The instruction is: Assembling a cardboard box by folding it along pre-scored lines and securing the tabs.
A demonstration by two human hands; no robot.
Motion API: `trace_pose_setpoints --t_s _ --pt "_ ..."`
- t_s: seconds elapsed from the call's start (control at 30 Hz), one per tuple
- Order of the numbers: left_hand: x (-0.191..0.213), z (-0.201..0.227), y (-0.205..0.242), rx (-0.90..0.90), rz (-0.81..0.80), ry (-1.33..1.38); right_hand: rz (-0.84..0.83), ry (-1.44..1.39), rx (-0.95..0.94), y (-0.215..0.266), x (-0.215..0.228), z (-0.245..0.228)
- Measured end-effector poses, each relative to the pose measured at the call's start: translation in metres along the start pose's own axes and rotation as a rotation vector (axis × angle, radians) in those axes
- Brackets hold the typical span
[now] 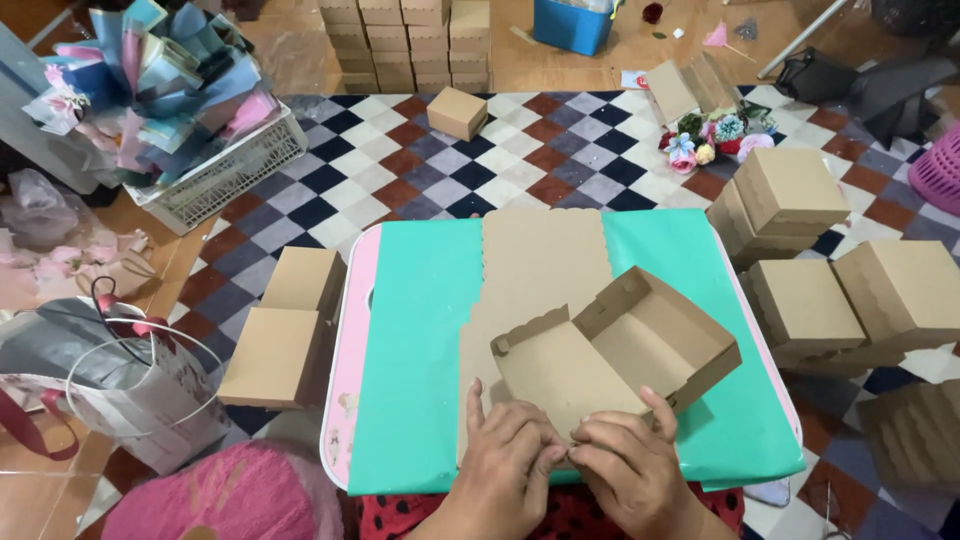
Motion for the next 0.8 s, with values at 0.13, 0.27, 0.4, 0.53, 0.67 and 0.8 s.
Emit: trace_pose_setpoints --t_s 0.13,0.27,0.4,0.53,0.67,0.8 --pt "-0.003 -0.004 0.003 -0.045 -0.015 -0.022 -0.124 -0.165 -0.183 -0.005 -0.003 0.003" --pt "-0.003 -0.004 0.006 -0.117 0.030 -0.129 -0.212 -0.194 -0.162 -0.004 -0.006 0.006" --pt "0.003 -0.001 0.006 -0.146 0.029 -0.083 -0.157 -0.098 -0.081 0.002 -0.008 0.005" --pt "0.001 -0.008 0.006 -0.170 0.012 -0.064 -0.057 -0.099 -0.042 0.000 -0.009 0.005" --pt "0.000 -0.011 0.005 -0.212 0.058 -0.060 0.055 -0.080 -0.021 -0.003 -0.011 0.005" --pt "-0.002 -0.011 0.006 -0.242 0.105 -0.070 0.073 -0.097 -0.022 0.003 -0.015 0.008"
Point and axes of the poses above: each hand's wrist, its own y-axis away from the middle knuckle, its own x-axis out of the back of the hand, z = x × y, the point moved 3 cm from there along -y, towards the middle knuckle, and after that the axes turned 11 degrees about x, right-handed, at the moved point
